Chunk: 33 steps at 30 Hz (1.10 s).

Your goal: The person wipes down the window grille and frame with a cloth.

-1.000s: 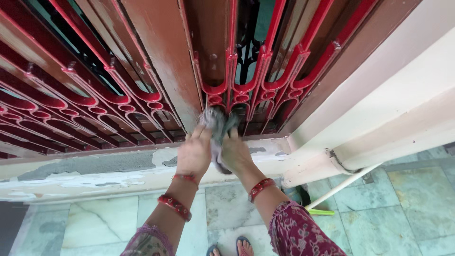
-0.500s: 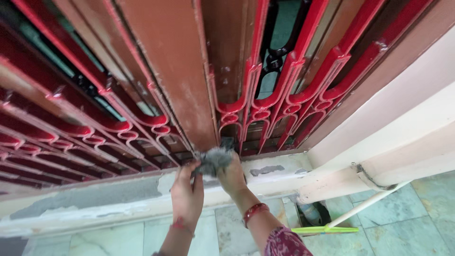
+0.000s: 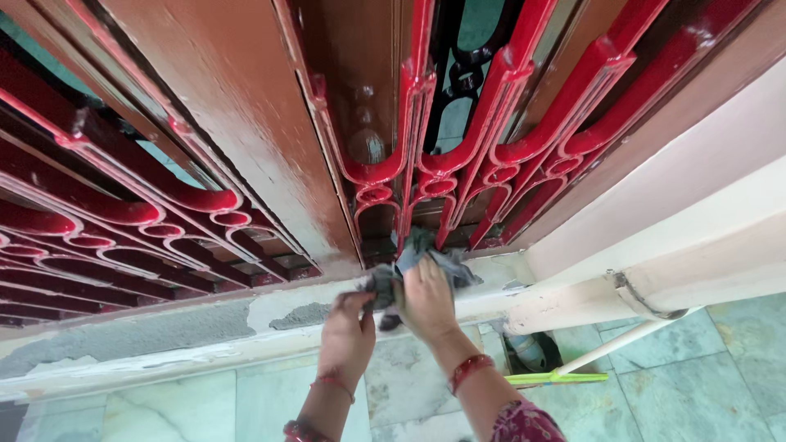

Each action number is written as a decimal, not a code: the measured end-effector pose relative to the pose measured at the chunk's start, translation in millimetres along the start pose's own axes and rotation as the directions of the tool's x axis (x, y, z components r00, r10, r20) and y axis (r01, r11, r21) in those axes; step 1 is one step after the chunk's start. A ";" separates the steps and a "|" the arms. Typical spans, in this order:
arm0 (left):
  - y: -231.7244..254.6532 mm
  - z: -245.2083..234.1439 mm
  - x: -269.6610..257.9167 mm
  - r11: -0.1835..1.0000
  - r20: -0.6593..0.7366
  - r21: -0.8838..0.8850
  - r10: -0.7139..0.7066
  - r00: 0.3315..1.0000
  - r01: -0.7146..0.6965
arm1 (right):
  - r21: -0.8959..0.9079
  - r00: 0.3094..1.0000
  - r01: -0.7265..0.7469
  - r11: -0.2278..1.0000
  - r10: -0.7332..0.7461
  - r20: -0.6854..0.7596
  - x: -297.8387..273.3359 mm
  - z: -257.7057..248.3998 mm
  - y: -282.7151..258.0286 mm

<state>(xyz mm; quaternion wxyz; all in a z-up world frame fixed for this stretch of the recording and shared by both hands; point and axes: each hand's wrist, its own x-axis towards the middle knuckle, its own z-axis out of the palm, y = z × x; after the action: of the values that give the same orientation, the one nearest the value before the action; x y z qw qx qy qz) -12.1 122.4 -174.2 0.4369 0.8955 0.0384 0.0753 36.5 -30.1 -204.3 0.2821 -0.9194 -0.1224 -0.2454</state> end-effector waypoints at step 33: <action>-33.1 61.6 11.2 0.687 0.041 -0.713 -0.164 0.986 0.144 | -0.161 0.650 -0.546 0.822 0.537 0.538 5.0 13.9 19.5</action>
<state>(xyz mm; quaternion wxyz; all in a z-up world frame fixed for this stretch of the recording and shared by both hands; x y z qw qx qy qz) 9.1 96.4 -236.5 0.7534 0.6491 0.0869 0.0589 53.2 -37.5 -220.6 0.3005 -0.9413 0.0781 0.1323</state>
